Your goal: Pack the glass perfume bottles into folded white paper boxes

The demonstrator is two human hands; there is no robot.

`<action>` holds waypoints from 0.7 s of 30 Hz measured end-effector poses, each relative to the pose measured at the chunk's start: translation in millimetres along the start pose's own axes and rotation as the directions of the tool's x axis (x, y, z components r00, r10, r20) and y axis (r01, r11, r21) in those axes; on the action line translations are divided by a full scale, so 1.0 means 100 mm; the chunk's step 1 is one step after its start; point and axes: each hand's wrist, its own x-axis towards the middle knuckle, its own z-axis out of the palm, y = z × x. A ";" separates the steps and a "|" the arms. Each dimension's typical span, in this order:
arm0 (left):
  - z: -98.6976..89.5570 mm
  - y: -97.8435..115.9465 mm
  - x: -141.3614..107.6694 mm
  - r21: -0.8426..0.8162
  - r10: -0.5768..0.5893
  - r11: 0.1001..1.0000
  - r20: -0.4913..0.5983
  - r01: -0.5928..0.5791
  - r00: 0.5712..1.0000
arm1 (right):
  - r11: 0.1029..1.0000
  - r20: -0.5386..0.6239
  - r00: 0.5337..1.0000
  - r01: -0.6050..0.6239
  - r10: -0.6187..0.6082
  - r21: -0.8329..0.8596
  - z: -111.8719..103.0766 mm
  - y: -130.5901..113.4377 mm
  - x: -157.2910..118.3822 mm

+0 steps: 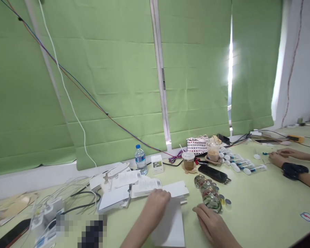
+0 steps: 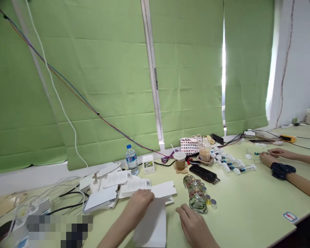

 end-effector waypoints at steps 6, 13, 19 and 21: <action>-0.70 -0.89 -0.01 0.066 -0.292 0.947 -0.226 0.313 0.929 | 0.940 0.280 0.925 -0.172 0.257 -0.296 0.26 -0.04 0.73; -0.06 -0.75 0.08 -0.033 -0.268 0.963 -0.165 0.266 0.949 | 0.957 0.349 0.900 -0.197 0.263 -0.212 0.37 0.02 0.70; 0.66 -0.17 0.27 -0.218 -0.049 0.974 0.055 0.060 0.997 | 0.980 0.339 0.920 -0.198 0.196 -0.030 0.41 0.07 0.91; 0.75 -0.14 0.34 -0.257 -0.051 0.964 0.072 0.068 0.996 | 0.982 0.362 0.915 -0.187 0.178 -0.011 0.48 0.11 1.05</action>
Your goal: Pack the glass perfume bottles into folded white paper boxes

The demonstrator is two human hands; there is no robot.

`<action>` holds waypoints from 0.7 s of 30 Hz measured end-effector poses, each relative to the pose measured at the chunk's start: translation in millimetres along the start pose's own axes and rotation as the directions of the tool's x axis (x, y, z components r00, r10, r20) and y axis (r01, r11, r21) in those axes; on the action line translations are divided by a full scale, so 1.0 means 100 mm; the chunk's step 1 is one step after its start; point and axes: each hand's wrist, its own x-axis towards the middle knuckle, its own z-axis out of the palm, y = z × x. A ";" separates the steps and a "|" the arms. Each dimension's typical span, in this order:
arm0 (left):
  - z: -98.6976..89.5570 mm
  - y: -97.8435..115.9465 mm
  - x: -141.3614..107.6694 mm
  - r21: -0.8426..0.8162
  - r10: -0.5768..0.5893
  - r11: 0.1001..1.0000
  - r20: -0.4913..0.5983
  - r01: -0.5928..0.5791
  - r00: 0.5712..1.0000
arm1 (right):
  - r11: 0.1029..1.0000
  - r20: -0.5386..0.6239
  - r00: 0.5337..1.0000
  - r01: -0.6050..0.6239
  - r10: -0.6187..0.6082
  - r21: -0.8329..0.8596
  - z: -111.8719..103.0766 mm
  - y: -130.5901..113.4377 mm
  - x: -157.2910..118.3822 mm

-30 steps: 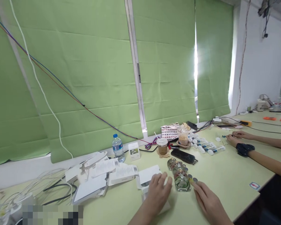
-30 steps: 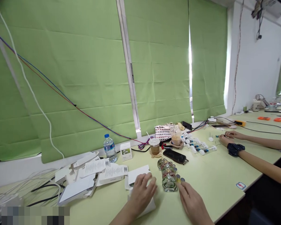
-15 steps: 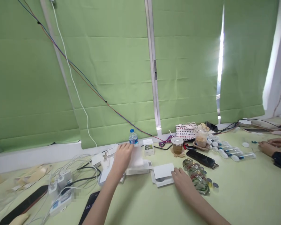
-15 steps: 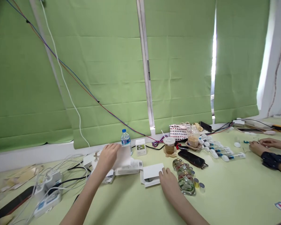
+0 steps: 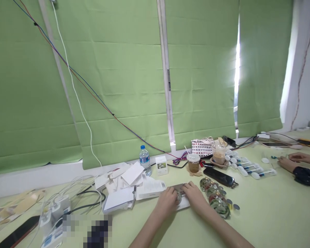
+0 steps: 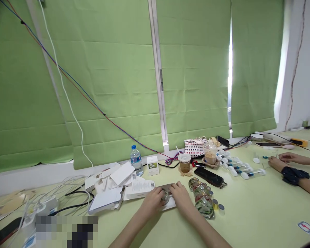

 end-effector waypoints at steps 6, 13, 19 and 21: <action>0.04 -0.16 0.20 -0.130 -0.060 0.989 0.102 0.073 0.993 | 0.998 0.112 0.992 0.055 -0.059 0.039 0.06 0.07 0.21; 0.01 -0.29 0.23 -0.346 -0.003 0.937 0.125 0.047 0.992 | 0.983 0.113 0.993 -0.048 0.028 0.178 0.03 0.14 0.08; -0.10 -0.28 0.08 -0.564 -0.016 0.825 0.019 0.024 1.000 | 0.906 0.052 0.979 -0.203 0.197 0.372 -0.04 0.03 -0.28; -0.14 -0.28 -0.01 -0.637 -0.041 0.771 -0.006 0.028 0.999 | 0.890 0.002 0.975 -0.203 0.221 0.408 -0.10 0.03 -0.53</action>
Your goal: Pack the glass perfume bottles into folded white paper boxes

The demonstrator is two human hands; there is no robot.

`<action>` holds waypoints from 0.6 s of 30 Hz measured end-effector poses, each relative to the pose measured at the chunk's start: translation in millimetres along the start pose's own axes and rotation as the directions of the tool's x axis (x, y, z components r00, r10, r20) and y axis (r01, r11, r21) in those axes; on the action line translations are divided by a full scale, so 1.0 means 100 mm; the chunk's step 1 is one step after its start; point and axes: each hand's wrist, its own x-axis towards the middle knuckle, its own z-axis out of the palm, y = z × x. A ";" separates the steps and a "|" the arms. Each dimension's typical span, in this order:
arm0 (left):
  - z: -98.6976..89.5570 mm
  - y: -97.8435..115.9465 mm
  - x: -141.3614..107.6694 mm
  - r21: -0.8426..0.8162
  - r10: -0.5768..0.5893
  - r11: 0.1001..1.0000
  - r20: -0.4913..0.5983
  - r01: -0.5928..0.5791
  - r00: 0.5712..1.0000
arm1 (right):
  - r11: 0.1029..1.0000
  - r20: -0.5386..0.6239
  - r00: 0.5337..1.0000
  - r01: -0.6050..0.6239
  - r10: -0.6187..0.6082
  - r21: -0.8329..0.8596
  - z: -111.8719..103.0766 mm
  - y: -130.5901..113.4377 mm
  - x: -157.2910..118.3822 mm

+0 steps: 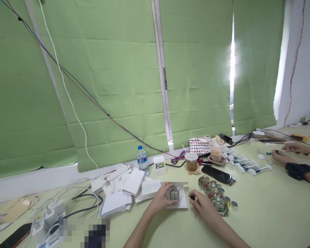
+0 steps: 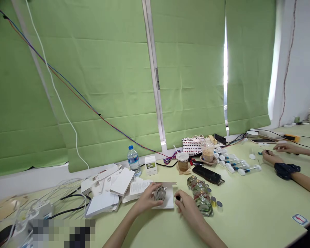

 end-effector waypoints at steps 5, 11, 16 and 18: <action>-0.06 0.05 -0.16 -0.204 -0.052 0.979 -0.096 0.031 0.994 | 0.999 -0.247 0.968 0.026 -0.035 -0.040 -0.24 0.48 -0.68; -0.31 0.23 -0.19 -0.352 -0.081 0.936 -0.205 0.003 0.975 | 0.982 -0.439 0.898 -0.119 0.044 -0.146 -0.38 1.10 -1.04; -0.11 0.52 -0.36 -0.284 -0.094 0.957 -0.117 0.057 0.989 | 0.962 -0.451 0.881 -0.232 0.145 -0.146 -0.49 1.16 -0.97; 0.20 0.65 -0.43 -0.204 -0.082 0.976 -0.032 0.074 0.996 | 0.959 -0.449 0.878 -0.251 0.169 -0.131 -0.51 1.16 -0.93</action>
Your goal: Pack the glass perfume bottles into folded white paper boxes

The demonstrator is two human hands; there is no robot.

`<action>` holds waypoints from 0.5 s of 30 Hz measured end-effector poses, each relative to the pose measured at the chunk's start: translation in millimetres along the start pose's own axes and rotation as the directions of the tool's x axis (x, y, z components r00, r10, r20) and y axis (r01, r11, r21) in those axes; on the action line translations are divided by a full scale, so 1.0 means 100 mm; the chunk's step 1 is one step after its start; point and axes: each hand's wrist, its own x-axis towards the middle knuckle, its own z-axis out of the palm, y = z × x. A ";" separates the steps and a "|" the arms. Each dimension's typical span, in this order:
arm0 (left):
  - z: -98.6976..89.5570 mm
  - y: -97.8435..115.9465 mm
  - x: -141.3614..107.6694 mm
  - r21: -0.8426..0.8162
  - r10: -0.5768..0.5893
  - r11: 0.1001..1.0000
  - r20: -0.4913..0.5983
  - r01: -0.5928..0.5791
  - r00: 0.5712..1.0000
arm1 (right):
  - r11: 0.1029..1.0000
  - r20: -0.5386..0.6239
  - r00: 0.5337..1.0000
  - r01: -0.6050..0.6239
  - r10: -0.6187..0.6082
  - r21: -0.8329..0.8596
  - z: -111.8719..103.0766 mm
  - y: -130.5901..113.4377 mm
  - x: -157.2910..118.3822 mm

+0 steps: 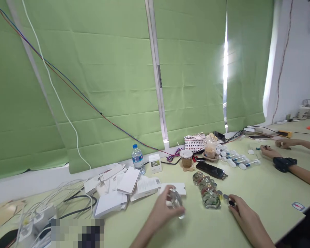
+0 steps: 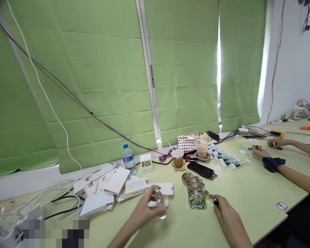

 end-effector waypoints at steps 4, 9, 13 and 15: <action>0.72 0.05 -0.03 0.258 0.048 0.964 0.087 -0.069 0.995 | 0.997 0.038 0.998 -0.061 0.059 0.042 0.02 0.00 0.04; 1.25 0.15 0.17 0.443 0.032 0.893 0.114 -0.080 0.993 | 0.989 0.016 0.997 -0.083 0.082 0.125 0.07 -0.02 0.08; 1.45 0.26 0.35 0.537 -0.001 0.842 0.093 -0.050 0.996 | 0.990 0.015 0.997 -0.077 0.075 0.120 0.07 -0.03 0.10; 1.51 0.29 0.40 0.568 -0.020 0.822 0.103 -0.042 0.994 | 0.995 -0.005 0.998 -0.066 0.066 0.071 0.05 -0.04 0.06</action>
